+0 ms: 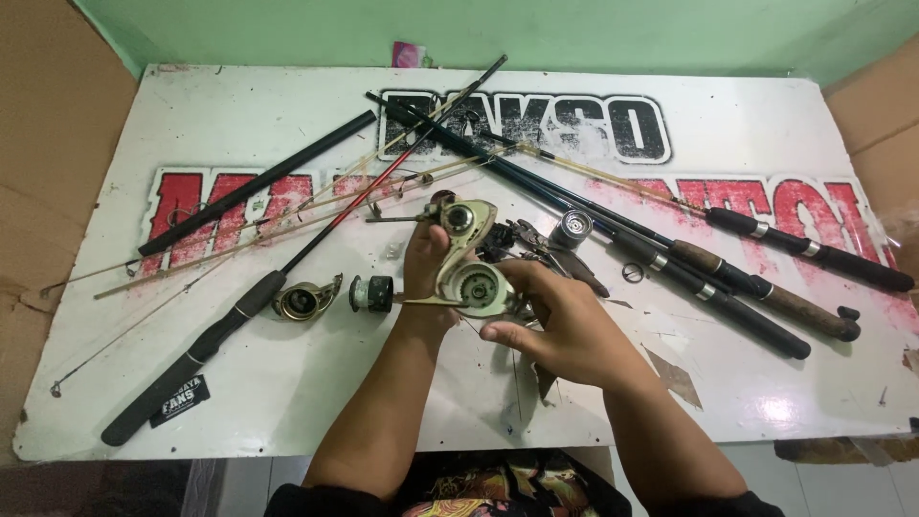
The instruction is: Inspecting and handling components of a disassembled fishing reel on a workbench.
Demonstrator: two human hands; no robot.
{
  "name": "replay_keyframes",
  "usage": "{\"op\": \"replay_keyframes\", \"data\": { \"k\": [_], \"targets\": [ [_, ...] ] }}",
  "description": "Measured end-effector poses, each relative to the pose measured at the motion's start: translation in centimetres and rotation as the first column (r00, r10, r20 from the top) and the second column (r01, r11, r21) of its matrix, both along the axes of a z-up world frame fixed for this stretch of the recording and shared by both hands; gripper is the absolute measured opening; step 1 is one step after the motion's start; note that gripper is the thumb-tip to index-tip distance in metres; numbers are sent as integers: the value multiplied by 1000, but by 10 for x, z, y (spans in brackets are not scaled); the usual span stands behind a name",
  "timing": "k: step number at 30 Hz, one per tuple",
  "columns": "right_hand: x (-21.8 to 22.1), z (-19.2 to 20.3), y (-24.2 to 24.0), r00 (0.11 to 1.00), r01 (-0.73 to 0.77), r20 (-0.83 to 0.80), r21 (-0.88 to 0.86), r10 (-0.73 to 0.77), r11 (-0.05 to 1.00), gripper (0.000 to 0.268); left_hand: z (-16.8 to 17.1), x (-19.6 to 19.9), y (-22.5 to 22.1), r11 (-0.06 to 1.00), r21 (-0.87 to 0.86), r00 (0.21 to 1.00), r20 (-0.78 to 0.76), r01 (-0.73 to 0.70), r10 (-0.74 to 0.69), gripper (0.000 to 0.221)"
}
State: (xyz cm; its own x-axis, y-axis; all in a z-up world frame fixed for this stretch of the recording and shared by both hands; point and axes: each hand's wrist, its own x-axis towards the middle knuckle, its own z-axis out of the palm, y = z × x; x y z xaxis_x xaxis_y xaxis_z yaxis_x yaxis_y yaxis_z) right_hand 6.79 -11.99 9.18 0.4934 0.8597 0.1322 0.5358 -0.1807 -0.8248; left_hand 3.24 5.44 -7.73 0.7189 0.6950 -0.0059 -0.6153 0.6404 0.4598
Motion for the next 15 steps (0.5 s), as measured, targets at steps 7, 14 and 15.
{"op": "replay_keyframes", "data": {
  "k": [7,14,15],
  "targets": [
    [4,-8,-1,997,39,65,34,-41,999,48,68,-29,7,778,595,963,-264,202,-48,48],
    [13,-8,-16,988,126,78,119,-136,985,40,46,-13,12,977,-37,955,222,210,-197,38],
    [13,-5,-19,983,143,90,152,-158,978,38,65,-18,12,980,-22,942,279,198,-184,41]
  ]
}}
